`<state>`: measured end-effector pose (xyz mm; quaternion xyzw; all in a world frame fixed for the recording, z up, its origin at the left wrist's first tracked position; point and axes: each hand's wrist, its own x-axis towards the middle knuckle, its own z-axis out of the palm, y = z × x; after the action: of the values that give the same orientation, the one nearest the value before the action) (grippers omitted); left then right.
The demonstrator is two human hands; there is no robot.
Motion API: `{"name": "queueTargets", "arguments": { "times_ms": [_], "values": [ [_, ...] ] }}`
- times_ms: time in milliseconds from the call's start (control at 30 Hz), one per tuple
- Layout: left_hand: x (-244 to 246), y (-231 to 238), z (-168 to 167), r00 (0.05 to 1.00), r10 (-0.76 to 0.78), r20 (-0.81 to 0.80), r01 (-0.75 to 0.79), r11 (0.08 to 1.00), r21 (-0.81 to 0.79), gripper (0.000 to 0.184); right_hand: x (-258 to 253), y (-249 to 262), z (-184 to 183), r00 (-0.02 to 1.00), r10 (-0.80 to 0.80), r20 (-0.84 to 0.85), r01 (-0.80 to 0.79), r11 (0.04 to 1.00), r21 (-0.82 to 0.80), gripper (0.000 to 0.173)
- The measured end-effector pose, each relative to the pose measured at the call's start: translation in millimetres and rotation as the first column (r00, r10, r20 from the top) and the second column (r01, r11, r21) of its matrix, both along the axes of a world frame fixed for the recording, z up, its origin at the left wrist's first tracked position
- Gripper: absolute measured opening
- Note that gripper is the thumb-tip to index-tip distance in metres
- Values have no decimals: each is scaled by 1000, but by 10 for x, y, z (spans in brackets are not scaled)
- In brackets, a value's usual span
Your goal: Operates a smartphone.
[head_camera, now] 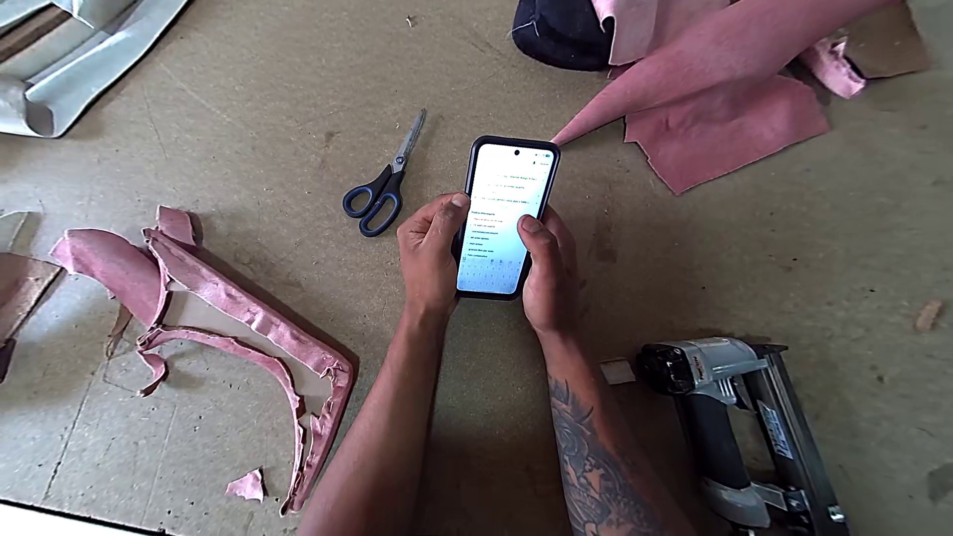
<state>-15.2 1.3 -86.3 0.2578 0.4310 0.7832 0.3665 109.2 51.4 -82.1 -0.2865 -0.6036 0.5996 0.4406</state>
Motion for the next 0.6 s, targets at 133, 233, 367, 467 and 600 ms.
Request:
{"name": "queueTargets", "arguments": {
  "times_ms": [133, 233, 367, 467, 600],
  "values": [
    [-2, -1, 2, 1000, -3, 0, 3, 1000, 2, 36, 2, 12, -15, 1000, 25, -19, -25, 1000, 5, 34],
    [-6, 0, 5, 1000, -5, 5, 5, 1000, 3, 36, -3, 17, -19, 1000, 25, -14, -25, 1000, 7, 34],
    [-14, -1, -3, 1000, -3, 1, 3, 1000, -3, 36, -9, 11, -11, 1000, 24, -16, -24, 1000, -3, 33],
    [-13, 1, -8, 1000, -4, 1, 4, 1000, -3, 35, -6, 12, -13, 1000, 22, -14, -22, 1000, -3, 33],
    [-30, -5, -8, 1000, -12, 6, 12, 1000, -4, 35, -10, 15, -26, 1000, 20, -22, -20, 1000, 4, 33]
  ]
}}
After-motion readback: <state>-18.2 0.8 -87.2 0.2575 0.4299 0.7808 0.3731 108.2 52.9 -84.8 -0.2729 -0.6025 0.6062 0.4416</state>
